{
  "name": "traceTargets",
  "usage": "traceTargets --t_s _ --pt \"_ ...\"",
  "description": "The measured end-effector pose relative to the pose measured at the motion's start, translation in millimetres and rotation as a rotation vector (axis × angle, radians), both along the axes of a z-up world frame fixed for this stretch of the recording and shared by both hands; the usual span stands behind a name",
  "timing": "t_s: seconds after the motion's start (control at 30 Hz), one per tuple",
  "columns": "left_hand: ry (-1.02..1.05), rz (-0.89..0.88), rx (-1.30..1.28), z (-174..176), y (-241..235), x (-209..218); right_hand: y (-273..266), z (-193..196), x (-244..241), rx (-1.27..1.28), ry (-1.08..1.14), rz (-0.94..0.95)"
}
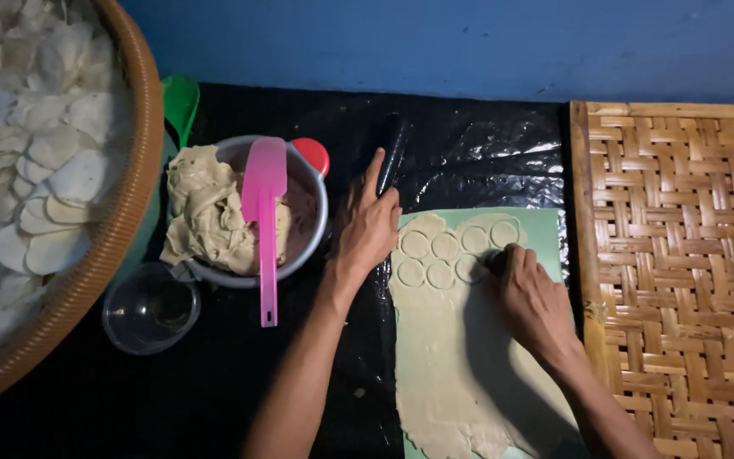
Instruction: The person uses a rolling pin to flatten dough on a green mat, then uses a circular cutter to cut out multiple round pieces. The cut dough circles are transferred to a woven tray using a pink spatula.
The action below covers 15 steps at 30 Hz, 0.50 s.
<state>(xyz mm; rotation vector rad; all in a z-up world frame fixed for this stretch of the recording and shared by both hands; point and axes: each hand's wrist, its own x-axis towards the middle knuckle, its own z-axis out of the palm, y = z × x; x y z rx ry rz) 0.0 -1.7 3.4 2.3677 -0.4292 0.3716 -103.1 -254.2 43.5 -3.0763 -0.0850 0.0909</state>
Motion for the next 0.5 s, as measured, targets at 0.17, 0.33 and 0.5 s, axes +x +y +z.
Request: traceTargets --t_s 0.17,0.33,0.5 --pt "-0.015 -0.024 -0.02 2 -2 -1 10 -9 6 -0.118 0.073 -0.118" --pt "0.035 -0.007 0.007 7 -1 -1 -28 -35 7 -0.058 -0.155 0.3" --pt "0.048 -0.009 -0.031 7 -3 -1 -3 -32 6 -0.114 -0.073 0.012"
